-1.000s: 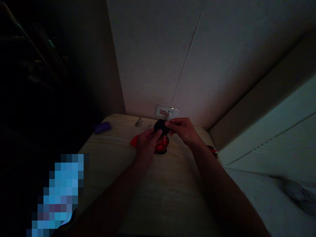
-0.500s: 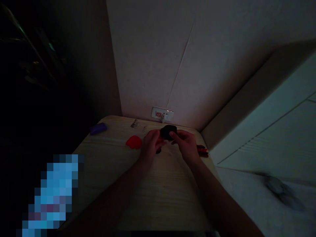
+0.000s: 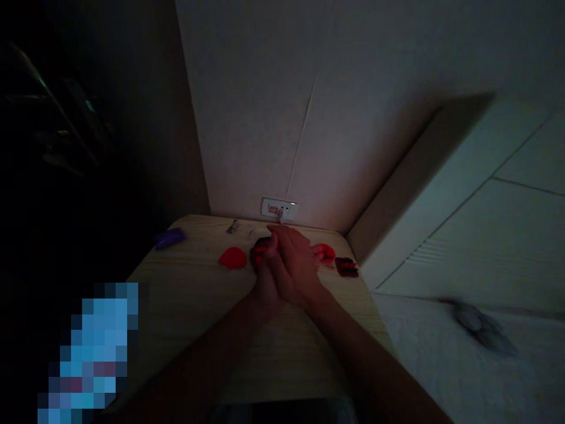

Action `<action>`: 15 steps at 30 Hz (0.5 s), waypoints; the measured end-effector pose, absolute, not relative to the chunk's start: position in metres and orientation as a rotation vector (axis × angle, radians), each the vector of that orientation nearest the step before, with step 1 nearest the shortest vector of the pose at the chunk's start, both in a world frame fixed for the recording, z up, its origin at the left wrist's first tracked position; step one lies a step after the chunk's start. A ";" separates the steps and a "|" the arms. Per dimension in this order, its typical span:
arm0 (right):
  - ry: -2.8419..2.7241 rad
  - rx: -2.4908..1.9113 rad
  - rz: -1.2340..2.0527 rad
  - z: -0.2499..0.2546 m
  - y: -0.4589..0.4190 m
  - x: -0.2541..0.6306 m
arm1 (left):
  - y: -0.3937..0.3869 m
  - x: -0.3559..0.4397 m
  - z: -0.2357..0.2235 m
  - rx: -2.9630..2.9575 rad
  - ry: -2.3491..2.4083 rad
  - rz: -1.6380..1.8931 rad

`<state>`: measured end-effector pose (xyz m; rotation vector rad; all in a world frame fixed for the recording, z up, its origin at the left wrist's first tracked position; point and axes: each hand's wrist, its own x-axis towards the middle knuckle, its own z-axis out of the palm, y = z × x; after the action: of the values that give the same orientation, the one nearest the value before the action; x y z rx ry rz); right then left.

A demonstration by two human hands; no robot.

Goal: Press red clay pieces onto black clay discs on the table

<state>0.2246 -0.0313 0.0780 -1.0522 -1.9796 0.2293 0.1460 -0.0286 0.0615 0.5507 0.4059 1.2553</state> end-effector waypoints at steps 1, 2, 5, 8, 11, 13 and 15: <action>-1.996 -1.066 0.266 0.079 -0.029 0.222 | -0.030 0.149 0.062 0.564 0.370 1.266; -1.992 -1.077 0.285 0.079 -0.028 0.220 | -0.030 0.150 0.063 0.564 0.335 1.263; -1.927 -1.069 0.341 0.083 -0.032 0.220 | -0.030 0.143 0.068 0.536 0.314 1.187; -1.932 -1.011 0.445 0.089 -0.042 0.226 | -0.030 0.132 0.072 0.512 0.361 1.027; -1.954 -0.967 0.578 0.090 -0.044 0.228 | -0.026 0.129 0.075 0.491 0.414 0.967; -1.938 -0.962 0.570 0.086 -0.038 0.225 | -0.021 0.134 0.074 0.497 0.445 1.062; -1.904 -0.976 0.457 0.079 -0.027 0.219 | -0.014 0.140 0.071 0.535 0.476 1.192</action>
<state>0.2191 -0.0274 0.0794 -0.9765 -1.9040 0.4567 0.1400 -0.0137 0.0710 0.5346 0.4760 1.1921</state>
